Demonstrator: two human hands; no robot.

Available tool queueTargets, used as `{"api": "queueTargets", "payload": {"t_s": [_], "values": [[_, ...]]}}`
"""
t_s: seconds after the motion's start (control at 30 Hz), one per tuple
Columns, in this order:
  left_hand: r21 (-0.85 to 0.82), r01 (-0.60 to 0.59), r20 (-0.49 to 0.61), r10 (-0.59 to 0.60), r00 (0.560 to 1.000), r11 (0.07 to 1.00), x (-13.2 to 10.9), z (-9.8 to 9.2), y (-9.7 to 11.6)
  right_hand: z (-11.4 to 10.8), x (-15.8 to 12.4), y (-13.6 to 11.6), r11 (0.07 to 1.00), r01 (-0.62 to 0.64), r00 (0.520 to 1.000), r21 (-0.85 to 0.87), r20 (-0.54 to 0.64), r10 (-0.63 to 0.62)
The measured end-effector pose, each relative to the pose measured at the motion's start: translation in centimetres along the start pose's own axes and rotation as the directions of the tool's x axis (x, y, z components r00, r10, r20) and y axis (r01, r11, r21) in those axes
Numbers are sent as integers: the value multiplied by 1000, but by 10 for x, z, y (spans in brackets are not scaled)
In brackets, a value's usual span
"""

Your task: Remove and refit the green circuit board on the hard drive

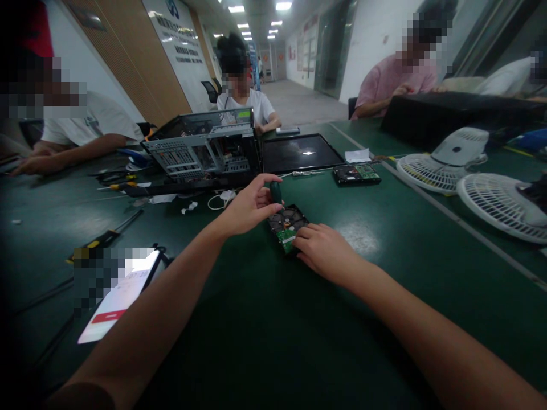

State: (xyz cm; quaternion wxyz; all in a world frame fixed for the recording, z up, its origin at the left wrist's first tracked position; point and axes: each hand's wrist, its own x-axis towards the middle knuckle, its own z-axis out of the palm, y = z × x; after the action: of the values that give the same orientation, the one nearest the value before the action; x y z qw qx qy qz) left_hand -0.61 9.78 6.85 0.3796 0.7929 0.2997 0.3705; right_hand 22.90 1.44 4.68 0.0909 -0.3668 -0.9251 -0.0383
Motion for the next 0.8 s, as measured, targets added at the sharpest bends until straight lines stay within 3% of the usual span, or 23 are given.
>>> {"api": "queueTargets", "payload": {"t_s": [0.33, 0.63, 0.8], "values": [[-70, -25, 17, 26, 1000, 997, 1, -4, 3, 1, 2, -3, 997, 21, 1000, -70, 17, -19], [-8, 20, 24, -19, 1000, 1000, 1, -2, 4, 3, 3, -3, 996, 32, 999, -81, -6, -33], [-23, -16, 30, 17, 999, 1000, 1, -2, 1, 3, 2, -2, 995, 30, 1000, -93, 6, -29]]}}
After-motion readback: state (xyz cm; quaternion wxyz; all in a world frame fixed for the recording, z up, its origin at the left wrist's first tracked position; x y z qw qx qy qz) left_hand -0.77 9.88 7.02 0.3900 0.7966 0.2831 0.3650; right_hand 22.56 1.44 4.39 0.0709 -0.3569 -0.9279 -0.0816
